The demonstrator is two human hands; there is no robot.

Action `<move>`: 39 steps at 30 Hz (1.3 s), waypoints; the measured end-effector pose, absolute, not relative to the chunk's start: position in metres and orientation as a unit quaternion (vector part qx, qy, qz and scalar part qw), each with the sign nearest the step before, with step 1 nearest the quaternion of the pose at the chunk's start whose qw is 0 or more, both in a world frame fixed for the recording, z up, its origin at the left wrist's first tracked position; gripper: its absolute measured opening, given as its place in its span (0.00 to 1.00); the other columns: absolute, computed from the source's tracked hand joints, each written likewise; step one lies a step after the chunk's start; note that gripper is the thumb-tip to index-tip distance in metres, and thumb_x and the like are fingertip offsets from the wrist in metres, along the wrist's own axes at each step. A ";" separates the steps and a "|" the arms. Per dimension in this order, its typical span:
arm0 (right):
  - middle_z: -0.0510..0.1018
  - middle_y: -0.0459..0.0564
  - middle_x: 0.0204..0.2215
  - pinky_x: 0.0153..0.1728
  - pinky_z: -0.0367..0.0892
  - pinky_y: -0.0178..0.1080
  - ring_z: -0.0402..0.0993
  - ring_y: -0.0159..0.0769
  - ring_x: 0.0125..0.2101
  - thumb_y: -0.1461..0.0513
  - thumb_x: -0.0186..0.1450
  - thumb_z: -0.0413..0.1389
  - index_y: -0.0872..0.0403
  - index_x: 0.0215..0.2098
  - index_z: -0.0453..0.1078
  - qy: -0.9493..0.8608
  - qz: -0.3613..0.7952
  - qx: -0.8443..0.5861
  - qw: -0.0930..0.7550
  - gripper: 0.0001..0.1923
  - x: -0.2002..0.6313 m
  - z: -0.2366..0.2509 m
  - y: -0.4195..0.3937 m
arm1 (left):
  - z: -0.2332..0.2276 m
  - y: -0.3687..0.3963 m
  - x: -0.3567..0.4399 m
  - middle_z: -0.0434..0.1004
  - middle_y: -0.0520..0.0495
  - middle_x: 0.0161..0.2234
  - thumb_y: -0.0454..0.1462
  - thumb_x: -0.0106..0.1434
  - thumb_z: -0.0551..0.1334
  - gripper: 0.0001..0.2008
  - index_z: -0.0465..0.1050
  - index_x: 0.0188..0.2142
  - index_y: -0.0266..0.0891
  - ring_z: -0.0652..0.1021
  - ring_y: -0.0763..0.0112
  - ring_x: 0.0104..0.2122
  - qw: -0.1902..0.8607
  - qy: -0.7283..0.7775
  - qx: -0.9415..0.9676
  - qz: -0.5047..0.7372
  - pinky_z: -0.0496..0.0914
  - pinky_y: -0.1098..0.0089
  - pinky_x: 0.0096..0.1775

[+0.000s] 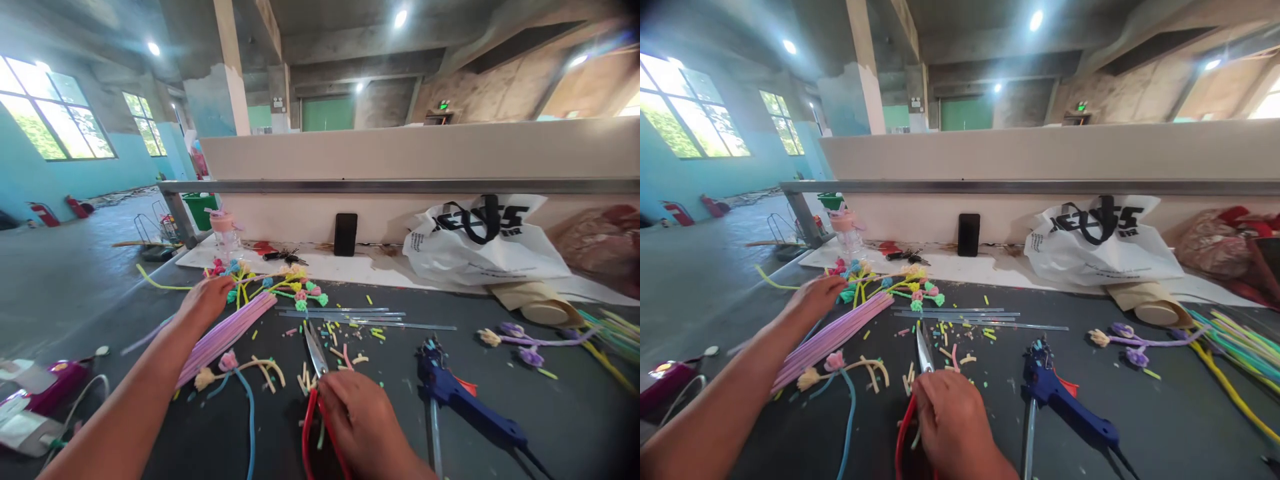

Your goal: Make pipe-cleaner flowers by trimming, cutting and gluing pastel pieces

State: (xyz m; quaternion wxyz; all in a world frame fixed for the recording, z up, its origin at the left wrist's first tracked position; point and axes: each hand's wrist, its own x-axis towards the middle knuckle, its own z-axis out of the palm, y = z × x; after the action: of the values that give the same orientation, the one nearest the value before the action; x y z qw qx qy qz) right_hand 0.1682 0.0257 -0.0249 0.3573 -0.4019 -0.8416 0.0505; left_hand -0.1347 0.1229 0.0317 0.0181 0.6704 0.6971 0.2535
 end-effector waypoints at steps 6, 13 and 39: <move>0.78 0.50 0.35 0.38 0.66 0.36 0.74 0.35 0.36 0.63 0.65 0.46 0.52 0.43 0.67 -0.798 0.086 -0.430 0.413 0.11 0.174 -0.024 0.033 | 0.064 0.087 -0.087 0.74 0.44 0.38 0.37 0.63 0.51 0.14 0.74 0.40 0.41 0.70 0.64 0.40 -0.052 0.539 0.806 0.238 0.58 0.65 0.45; 0.75 0.47 0.26 0.29 0.62 0.31 0.71 0.33 0.27 0.61 0.64 0.46 0.54 0.40 0.66 -0.801 0.164 -0.453 0.355 0.10 0.168 -0.017 0.025 | 0.044 0.050 -0.011 0.74 0.48 0.32 0.30 0.61 0.51 0.13 0.73 0.38 0.43 0.71 0.68 0.35 -0.017 0.347 0.916 0.201 0.57 0.63 0.41; 0.70 0.44 0.18 0.22 0.55 0.29 0.65 0.27 0.19 0.61 0.64 0.45 0.55 0.22 0.65 -0.787 0.127 -0.475 0.372 0.15 0.165 -0.012 0.016 | 0.011 0.015 -0.008 0.75 0.44 0.40 0.43 0.59 0.56 0.15 0.71 0.42 0.39 0.74 0.65 0.41 0.375 0.477 0.684 0.405 0.67 0.69 0.43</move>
State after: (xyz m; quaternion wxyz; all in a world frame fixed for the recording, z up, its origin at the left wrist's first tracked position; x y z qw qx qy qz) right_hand 0.1652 0.0163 -0.0121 0.3718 -0.4752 -0.7873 0.1269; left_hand -0.0084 0.0151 0.0105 0.3750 0.6835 0.4773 0.4054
